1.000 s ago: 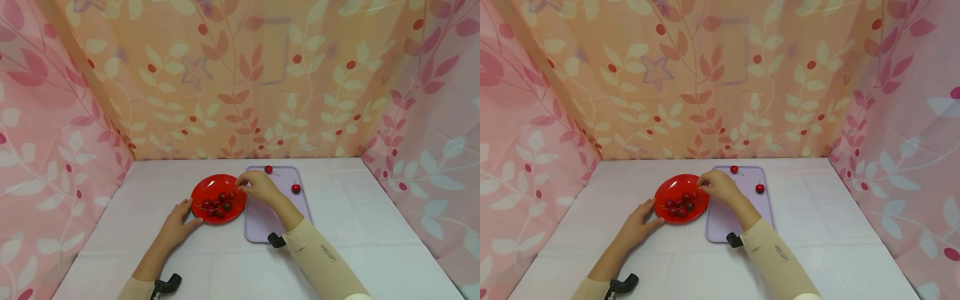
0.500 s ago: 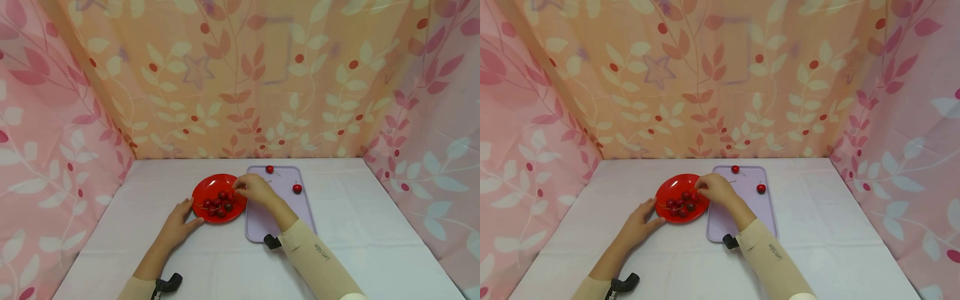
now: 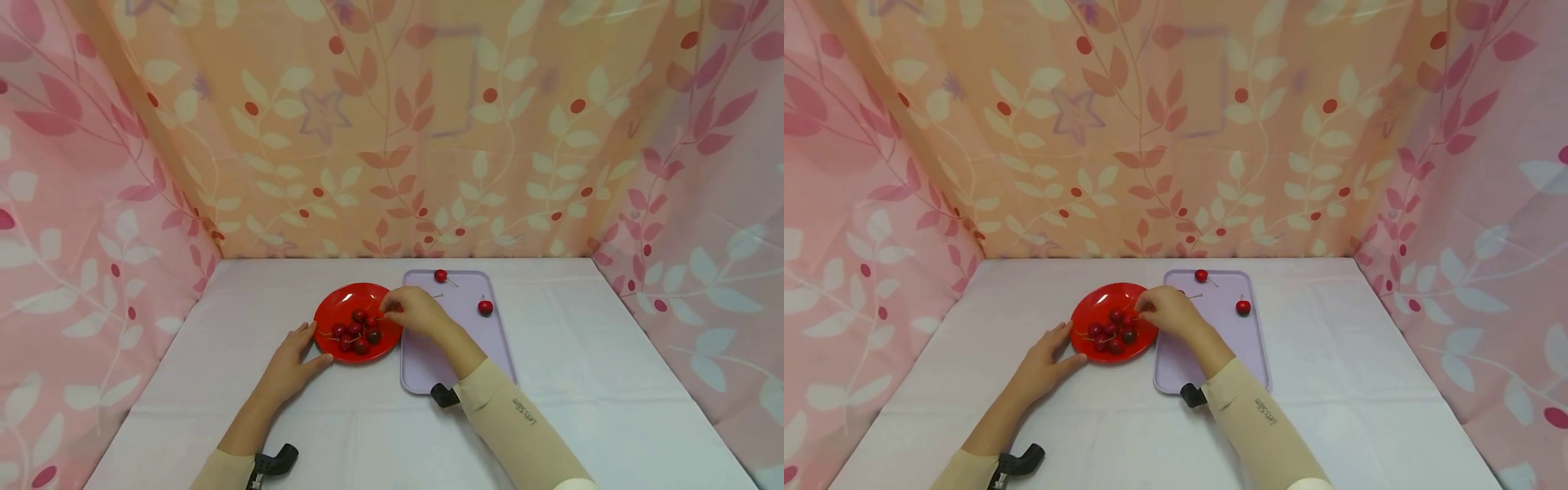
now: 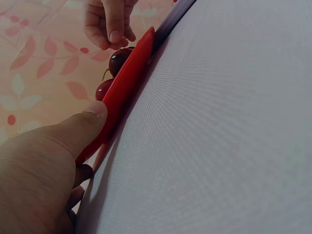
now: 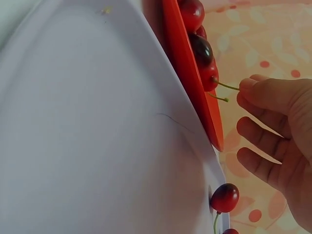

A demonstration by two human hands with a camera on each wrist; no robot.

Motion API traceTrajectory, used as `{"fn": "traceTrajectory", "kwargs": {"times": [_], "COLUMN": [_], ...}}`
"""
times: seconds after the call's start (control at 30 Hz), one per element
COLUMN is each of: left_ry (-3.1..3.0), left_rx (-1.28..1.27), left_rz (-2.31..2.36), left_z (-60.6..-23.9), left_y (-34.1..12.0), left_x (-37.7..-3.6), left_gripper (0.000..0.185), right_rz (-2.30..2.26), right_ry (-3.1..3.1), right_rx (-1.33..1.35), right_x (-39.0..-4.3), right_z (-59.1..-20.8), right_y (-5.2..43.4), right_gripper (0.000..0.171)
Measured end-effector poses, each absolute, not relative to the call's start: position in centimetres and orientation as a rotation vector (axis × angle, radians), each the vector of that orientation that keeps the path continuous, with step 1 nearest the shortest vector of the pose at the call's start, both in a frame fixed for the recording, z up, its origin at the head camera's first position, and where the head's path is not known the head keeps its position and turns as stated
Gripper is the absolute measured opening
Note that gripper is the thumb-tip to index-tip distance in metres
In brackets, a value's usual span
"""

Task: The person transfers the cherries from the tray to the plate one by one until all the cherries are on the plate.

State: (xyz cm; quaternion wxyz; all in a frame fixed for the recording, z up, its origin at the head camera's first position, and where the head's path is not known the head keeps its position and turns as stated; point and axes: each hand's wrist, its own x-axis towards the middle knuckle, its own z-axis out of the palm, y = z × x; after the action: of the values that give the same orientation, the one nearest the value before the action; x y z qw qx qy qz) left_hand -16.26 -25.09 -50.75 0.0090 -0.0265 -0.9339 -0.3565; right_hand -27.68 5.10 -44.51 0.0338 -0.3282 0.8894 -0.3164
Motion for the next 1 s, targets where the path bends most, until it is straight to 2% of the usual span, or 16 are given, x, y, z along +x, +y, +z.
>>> {"fn": "traceTrajectory", "kwargs": {"times": [1.0], "left_ry": [-2.907], "left_rx": [-0.101], "left_rz": [-1.122], "left_z": [-50.8], "left_y": [-25.0], "left_x": [-16.2], "left_gripper": [0.094], "right_rz": [-0.91], "right_ry": [2.841], "right_rx": [-1.043], "right_x": [-27.0], "right_z": [-42.3], "right_y": [9.9], "right_gripper": [0.014]}}
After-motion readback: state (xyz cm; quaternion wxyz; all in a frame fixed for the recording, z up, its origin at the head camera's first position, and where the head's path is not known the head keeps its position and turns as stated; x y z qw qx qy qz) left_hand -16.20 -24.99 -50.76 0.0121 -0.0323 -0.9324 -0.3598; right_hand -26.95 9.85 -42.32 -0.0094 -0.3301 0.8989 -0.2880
